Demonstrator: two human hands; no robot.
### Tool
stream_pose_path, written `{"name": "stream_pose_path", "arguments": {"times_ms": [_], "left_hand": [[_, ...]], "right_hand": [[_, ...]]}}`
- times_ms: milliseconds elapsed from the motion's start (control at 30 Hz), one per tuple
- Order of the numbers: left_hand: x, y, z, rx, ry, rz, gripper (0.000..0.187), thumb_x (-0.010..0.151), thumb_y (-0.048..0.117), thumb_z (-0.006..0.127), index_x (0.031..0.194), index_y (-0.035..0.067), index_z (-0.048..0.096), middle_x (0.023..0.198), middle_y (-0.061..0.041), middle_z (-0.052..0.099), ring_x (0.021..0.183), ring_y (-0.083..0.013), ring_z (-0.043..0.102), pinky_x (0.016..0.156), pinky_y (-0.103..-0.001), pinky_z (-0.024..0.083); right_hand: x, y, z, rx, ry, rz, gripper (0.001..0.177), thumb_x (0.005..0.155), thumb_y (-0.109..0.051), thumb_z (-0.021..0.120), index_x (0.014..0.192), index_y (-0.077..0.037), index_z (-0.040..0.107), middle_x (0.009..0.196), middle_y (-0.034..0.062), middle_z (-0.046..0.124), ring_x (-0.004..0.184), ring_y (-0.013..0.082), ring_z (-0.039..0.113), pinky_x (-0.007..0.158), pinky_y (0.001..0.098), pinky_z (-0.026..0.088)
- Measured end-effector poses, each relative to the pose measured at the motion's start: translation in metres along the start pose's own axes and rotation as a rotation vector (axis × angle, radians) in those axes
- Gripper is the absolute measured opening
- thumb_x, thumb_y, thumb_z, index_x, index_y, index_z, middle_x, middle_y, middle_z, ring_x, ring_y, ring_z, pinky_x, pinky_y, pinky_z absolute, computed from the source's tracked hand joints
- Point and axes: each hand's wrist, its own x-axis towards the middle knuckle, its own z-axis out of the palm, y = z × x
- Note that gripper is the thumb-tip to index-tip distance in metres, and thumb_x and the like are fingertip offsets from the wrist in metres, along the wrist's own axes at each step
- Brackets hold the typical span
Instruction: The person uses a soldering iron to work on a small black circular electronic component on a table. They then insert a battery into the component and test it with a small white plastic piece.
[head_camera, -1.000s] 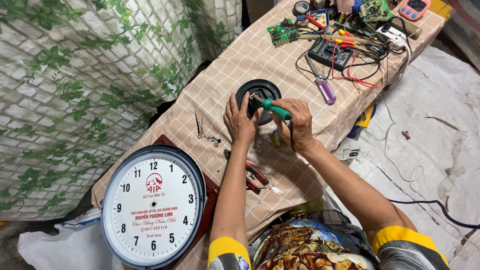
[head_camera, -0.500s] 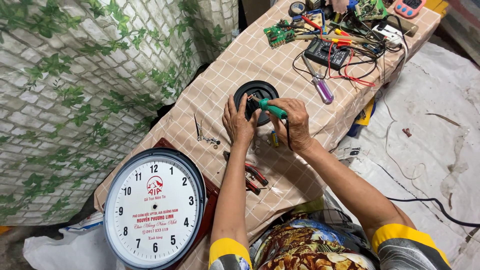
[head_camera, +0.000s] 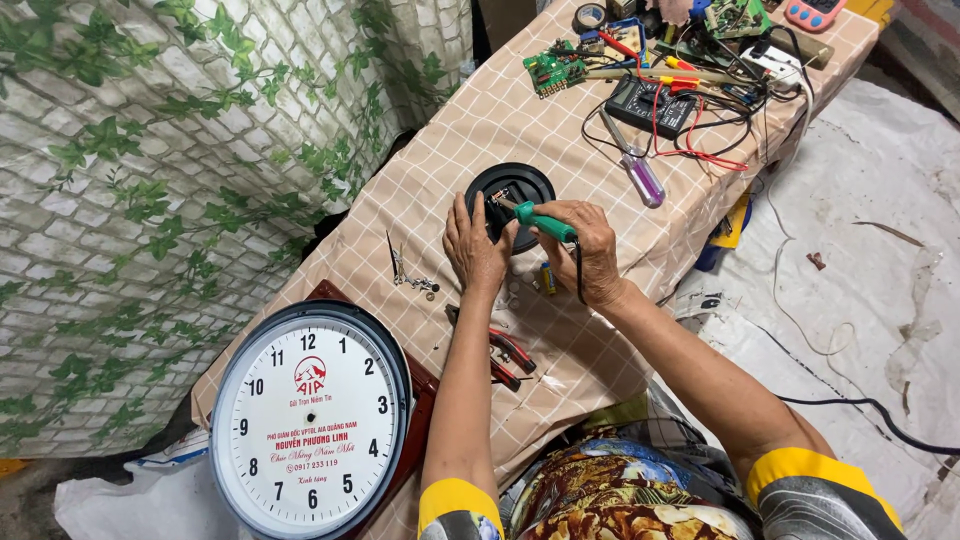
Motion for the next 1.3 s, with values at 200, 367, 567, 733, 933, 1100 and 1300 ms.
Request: {"name": "stream_pose_path", "arguments": {"times_ms": [200, 367, 567, 733, 933, 1100, 1300], "left_hand": [[-0.001, 0.002, -0.002, -0.012, 0.021, 0.013, 0.078, 0.088, 0.072, 0.059, 0.148, 0.022, 0.055, 0.161, -0.013, 0.037, 0.145, -0.0368, 0.039, 0.115, -0.052, 0.033], [0.0, -0.001, 0.003, -0.023, 0.031, 0.018, 0.077, 0.087, 0.069, 0.063, 0.148, 0.023, 0.055, 0.162, -0.012, 0.036, 0.145, -0.0369, 0.038, 0.116, -0.053, 0.033], [0.0, 0.001, 0.001, -0.025, 0.034, 0.013, 0.077, 0.087, 0.071, 0.062, 0.146, 0.022, 0.057, 0.161, -0.012, 0.037, 0.145, -0.0368, 0.039, 0.115, -0.052, 0.033], [-0.001, 0.004, -0.004, 0.012, 0.025, 0.019, 0.076, 0.085, 0.07, 0.063, 0.145, 0.022, 0.058, 0.159, -0.013, 0.04, 0.143, -0.037, 0.041, 0.114, -0.052, 0.035], [0.001, 0.004, -0.004, -0.023, 0.0, -0.005, 0.076, 0.086, 0.068, 0.064, 0.147, 0.023, 0.057, 0.161, -0.012, 0.037, 0.145, -0.0367, 0.038, 0.115, -0.052, 0.033], [0.001, 0.003, -0.003, -0.034, 0.004, -0.004, 0.075, 0.087, 0.067, 0.063, 0.148, 0.024, 0.055, 0.162, -0.011, 0.036, 0.146, -0.036, 0.037, 0.116, -0.052, 0.032], [-0.001, 0.003, -0.004, -0.03, 0.009, 0.006, 0.077, 0.087, 0.069, 0.063, 0.148, 0.023, 0.055, 0.162, -0.012, 0.036, 0.146, -0.0353, 0.037, 0.116, -0.05, 0.032]], "right_hand": [[-0.001, 0.009, 0.003, -0.009, -0.024, -0.03, 0.021, 0.094, -0.018, 0.078, 0.115, -0.018, 0.075, 0.102, 0.0041, 0.074, 0.101, 0.0243, 0.072, 0.099, 0.0372, 0.049], [-0.001, 0.011, 0.004, -0.023, -0.027, -0.036, 0.022, 0.094, -0.019, 0.078, 0.116, -0.018, 0.075, 0.102, 0.0043, 0.074, 0.101, 0.0246, 0.072, 0.1, 0.0376, 0.049], [-0.001, 0.008, 0.0, 0.016, 0.001, -0.014, 0.021, 0.096, -0.021, 0.077, 0.116, -0.018, 0.075, 0.103, 0.0039, 0.074, 0.102, 0.0244, 0.072, 0.1, 0.0365, 0.049], [-0.003, -0.001, -0.005, 0.045, -0.002, 0.014, 0.021, 0.095, -0.022, 0.079, 0.115, -0.018, 0.075, 0.104, 0.0033, 0.074, 0.102, 0.0246, 0.071, 0.1, 0.0374, 0.048], [-0.005, 0.003, 0.0, 0.024, 0.011, 0.008, 0.022, 0.095, -0.023, 0.08, 0.115, -0.017, 0.076, 0.102, 0.0045, 0.074, 0.099, 0.0251, 0.071, 0.099, 0.0369, 0.049], [-0.005, 0.002, -0.001, 0.014, 0.001, 0.003, 0.021, 0.095, -0.022, 0.079, 0.115, -0.018, 0.076, 0.102, 0.0041, 0.075, 0.098, 0.0253, 0.071, 0.099, 0.0372, 0.05], [-0.002, -0.006, -0.006, 0.137, 0.002, 0.08, 0.019, 0.097, -0.021, 0.077, 0.115, -0.018, 0.075, 0.103, 0.0036, 0.074, 0.101, 0.0262, 0.072, 0.098, 0.0389, 0.05]]}}
